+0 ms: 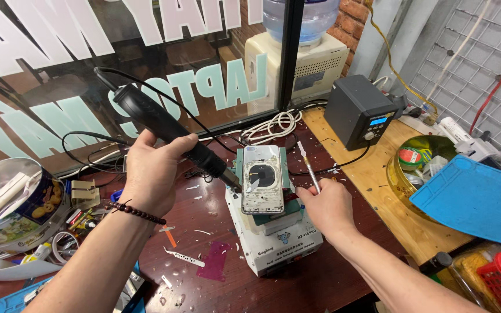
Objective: The person uses a hot air gun and a soldering iron to work on a small electronic component held in a vise. They repeatedly heat the component and use the soldering iron to adjust or attach parts. The person also handles a small metal piece and a screwdriver-like tool during the process.
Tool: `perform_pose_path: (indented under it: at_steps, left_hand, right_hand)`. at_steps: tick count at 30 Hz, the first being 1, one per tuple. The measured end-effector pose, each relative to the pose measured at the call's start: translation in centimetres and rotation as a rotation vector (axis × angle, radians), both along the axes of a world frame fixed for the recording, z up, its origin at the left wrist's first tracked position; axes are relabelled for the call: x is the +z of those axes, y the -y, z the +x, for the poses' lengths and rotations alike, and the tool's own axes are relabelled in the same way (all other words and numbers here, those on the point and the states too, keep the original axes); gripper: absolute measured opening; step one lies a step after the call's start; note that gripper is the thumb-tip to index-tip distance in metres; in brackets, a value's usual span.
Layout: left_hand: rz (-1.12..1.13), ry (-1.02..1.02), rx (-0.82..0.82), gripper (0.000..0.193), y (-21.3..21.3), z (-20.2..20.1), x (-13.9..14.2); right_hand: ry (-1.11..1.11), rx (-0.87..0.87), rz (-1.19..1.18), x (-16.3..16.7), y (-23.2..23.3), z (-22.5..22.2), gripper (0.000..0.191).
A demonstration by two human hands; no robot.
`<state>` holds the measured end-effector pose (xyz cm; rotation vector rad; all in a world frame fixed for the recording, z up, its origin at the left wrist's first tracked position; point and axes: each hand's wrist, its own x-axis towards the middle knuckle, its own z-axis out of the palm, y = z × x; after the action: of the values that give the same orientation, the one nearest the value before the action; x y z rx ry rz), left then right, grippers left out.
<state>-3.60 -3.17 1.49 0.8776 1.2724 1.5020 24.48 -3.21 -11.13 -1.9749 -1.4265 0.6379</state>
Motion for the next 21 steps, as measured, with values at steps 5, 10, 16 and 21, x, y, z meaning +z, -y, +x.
perform_pose_path:
  at_steps: [5, 10, 16, 21]
  left_hand:
    - [0.005, 0.003, -0.058, 0.024, -2.4, -0.2, -0.7]
    - [-0.006, 0.016, -0.137, 0.021, -4.7, 0.6, -1.1]
    - [-0.097, 0.05, -0.25, 0.022, -6.2, 2.5, -0.4]
    - [-0.106, 0.026, -0.276, 0.024, -7.4, 3.3, -1.1]
  right_hand:
    - [0.142, 0.057, 0.053, 2.0, 1.2, 0.0, 0.03]
    - [0.039, 0.063, -0.033, 5.8, 1.8, 1.0, 0.028]
    - [-0.169, 0.09, -0.281, 8.4, 2.5, -1.3, 0.038]
    - [0.033, 0.121, -0.153, 9.3, 2.8, -3.1, 0.038]
